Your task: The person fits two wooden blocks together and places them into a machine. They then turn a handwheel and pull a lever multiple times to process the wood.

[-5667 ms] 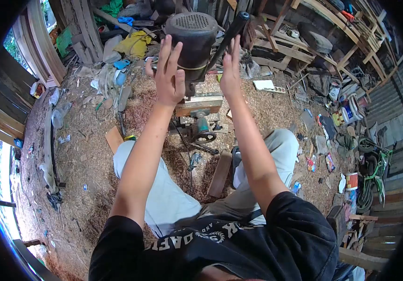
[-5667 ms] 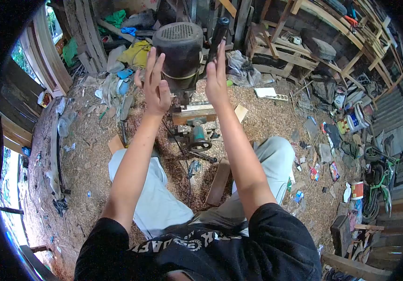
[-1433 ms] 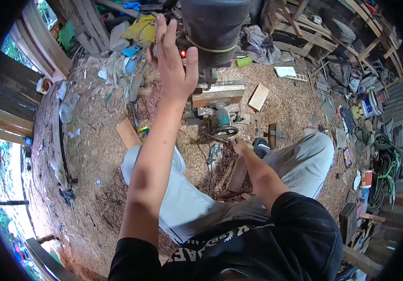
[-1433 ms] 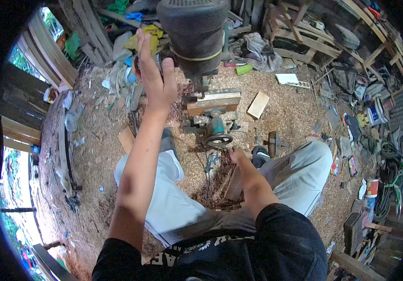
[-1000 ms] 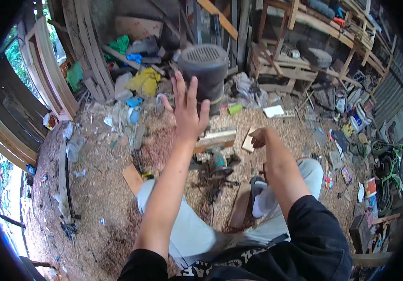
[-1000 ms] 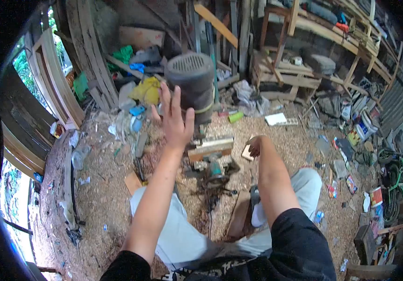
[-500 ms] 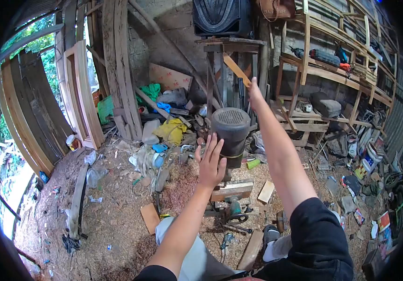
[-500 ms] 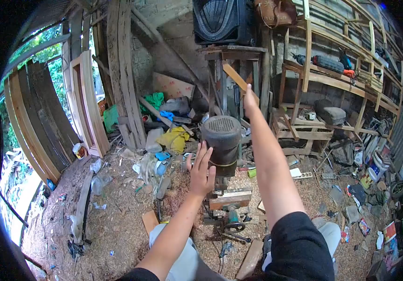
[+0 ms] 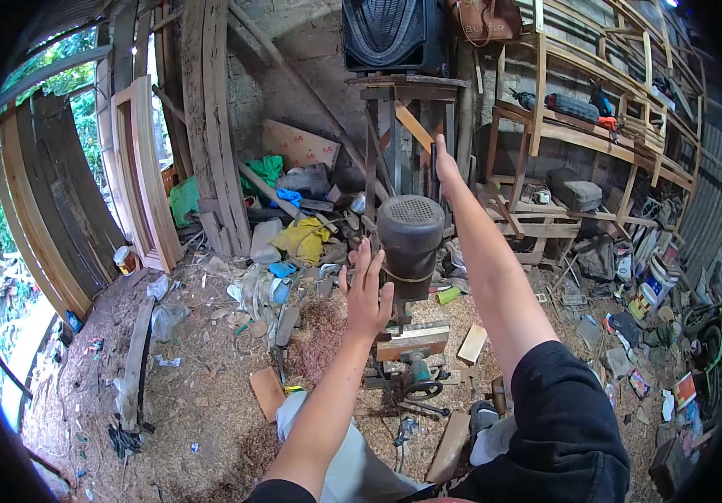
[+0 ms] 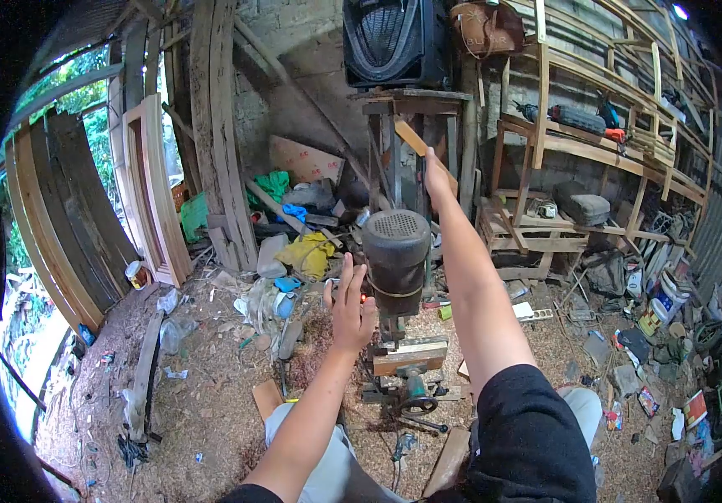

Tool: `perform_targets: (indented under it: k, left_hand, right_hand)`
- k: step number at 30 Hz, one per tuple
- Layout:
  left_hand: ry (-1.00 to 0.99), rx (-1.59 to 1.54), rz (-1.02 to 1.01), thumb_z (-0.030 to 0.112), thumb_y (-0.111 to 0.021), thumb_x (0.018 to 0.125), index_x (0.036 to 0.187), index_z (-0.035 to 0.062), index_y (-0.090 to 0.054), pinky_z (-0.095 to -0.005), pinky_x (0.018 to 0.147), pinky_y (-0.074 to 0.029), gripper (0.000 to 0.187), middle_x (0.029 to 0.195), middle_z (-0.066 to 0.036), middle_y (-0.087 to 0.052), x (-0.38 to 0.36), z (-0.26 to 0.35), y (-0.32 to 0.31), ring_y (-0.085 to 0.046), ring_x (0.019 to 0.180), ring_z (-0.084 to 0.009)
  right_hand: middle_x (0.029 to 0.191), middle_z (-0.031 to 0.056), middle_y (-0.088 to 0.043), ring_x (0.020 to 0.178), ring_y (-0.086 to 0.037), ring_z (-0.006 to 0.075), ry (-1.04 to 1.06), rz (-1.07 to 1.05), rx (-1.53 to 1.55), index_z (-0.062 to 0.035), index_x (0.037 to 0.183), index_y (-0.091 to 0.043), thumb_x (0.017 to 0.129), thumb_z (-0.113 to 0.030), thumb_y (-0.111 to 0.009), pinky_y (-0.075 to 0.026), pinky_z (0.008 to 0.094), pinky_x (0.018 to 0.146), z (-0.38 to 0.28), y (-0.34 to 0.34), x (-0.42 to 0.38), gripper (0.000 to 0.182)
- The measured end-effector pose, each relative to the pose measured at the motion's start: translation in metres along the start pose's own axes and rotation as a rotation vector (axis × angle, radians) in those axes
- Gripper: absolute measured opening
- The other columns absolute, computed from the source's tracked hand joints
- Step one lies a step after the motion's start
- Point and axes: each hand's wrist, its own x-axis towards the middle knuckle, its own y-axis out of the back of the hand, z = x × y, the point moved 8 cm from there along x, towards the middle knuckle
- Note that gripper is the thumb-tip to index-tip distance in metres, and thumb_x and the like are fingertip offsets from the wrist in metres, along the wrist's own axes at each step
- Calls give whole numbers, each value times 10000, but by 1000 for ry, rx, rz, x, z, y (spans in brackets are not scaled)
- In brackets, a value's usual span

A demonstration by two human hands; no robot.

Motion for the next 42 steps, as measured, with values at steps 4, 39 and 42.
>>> perform_targets:
  k: [4, 39, 42]
  left_hand:
    - [18, 4, 24, 376, -406, 1059, 1507, 131, -473, -533, 1206, -99, 516, 1667, -140, -310, 1, -1, 6, -323, 1522, -294]
    - [162, 161, 245, 419, -721, 894, 1521, 80, -400, -611, 1161, -193, 782, 1642, -241, -272, 36, 54, -58, -291, 1509, -406]
    - [202, 174, 263, 407, -760, 854, 1515, 77, -402, -622, 1154, -205, 821, 1631, -239, -291, 47, 54, -54, -312, 1495, -414]
  right_hand:
    - [673, 56, -611, 676, -566, 176, 29, -146, 124, -54, 791, -669, 1006, -567, -464, -417, 331, 661, -22, -7, -14, 593]
    - [593, -46, -415, 499, -382, 53, 422, -399, 489, -70, 744, -514, 1062, -289, -557, -305, 236, 466, -85, 48, -181, 388]
    - [614, -54, -440, 529, -398, 38, 391, -276, 388, -70, 719, -511, 1070, -281, -554, -303, 233, 474, -85, 53, -189, 412]
